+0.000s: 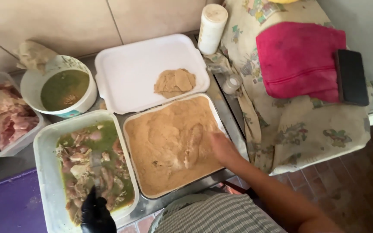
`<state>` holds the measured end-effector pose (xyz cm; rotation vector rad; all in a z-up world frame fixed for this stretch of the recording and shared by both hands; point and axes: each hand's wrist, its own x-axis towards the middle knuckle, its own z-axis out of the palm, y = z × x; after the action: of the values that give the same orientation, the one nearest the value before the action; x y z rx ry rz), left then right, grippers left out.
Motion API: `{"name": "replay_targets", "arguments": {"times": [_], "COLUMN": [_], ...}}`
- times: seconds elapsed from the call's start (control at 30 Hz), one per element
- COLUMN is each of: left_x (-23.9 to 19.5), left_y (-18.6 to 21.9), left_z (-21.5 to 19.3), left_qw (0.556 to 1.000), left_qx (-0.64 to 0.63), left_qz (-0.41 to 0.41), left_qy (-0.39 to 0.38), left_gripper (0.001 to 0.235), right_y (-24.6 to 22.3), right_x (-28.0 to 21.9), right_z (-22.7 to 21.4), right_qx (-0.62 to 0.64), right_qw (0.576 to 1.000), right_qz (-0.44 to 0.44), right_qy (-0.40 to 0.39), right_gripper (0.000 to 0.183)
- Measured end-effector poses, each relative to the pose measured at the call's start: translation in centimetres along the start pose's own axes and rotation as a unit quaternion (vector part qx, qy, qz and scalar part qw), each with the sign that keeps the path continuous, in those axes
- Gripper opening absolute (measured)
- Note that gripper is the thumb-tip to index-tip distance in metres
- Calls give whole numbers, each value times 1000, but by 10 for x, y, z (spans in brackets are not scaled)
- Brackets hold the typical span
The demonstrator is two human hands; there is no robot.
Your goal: Breading raw chicken pieces by dipping them in breadcrumbs and placing them on a tray.
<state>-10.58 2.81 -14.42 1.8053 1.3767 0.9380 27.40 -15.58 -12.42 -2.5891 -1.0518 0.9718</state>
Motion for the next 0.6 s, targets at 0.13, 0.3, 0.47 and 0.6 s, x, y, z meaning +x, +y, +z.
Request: {"name": "replay_targets", "arguments": {"times": [0.13,0.3,0.47,0.6], "left_x": [16,33,33,34], "left_y": [-29,-30,-42,-42], "left_z": [5,12,16,21], "left_qw": [997,991,985,973], "left_qx": [56,55,101,109], "left_qz": [49,91,77,161], "left_qy": [37,82,115,128], "left_gripper": [34,31,36,28], "right_y": [42,3,-89,-51], "right_x": [30,36,41,106], "right_z": [47,31,-14,42], "right_qx": [-121,180,114,-156], "right_qw": [976,972,971,963], "right_qz": [179,29,-43,-92], "right_qy": [-15,146,204,198], "right_gripper": [75,53,45,97]}}
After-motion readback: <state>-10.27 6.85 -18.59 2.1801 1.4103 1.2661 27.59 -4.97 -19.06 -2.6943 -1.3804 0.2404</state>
